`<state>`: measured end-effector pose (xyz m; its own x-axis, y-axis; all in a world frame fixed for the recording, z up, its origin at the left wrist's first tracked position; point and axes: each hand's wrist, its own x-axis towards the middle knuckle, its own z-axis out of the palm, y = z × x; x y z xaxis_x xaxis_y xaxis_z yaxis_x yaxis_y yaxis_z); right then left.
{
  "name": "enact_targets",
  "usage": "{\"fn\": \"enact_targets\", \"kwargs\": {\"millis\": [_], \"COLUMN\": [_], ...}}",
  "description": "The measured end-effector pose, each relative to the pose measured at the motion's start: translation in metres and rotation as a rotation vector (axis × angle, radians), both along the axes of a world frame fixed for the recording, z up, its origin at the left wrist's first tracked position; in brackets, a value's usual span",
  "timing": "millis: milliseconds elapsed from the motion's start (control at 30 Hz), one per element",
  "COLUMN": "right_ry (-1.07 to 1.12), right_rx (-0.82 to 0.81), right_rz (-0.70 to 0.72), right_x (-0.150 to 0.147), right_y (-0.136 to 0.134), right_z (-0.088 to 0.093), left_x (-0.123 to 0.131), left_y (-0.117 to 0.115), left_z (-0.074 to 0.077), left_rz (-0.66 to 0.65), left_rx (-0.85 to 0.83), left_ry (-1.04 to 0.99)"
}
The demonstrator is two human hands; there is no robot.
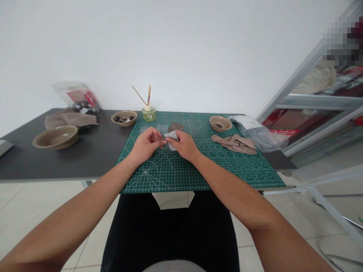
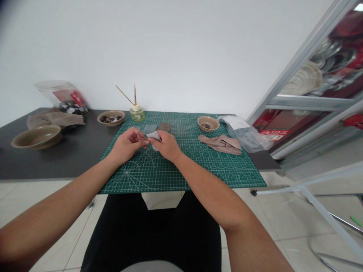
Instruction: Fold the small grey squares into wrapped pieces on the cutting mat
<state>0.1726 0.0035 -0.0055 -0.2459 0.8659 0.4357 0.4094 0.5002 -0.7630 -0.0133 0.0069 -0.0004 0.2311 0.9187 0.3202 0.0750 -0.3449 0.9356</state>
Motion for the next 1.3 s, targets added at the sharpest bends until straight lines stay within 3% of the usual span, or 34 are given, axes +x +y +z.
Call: {"fn": "enact_targets", "kwargs": {"millis": [500,900,1300], "right_ry": [-0.011,0.070,-0.056], "right_rx": [-0.010,-0.061,-0.080], "right_rz": [-0.014,-0.224,-0.125], "right_x": [0.000,0.001,-0.001], "right_y": [0.000,0.006,0.016], "right_z": [-0.001,-0.001,-0.014], "left_x": [-0.001,-0.002,0.001], "left_y": [-0.001,0.000,-0.002], "left_z": [0.001,0.000,0.001], "left_rz": [0.002,0.077,-0.014], "left_rx": [-0.025,-0.027,-0.117], "left_ry": [0.042,-0.017,-0.159]}}
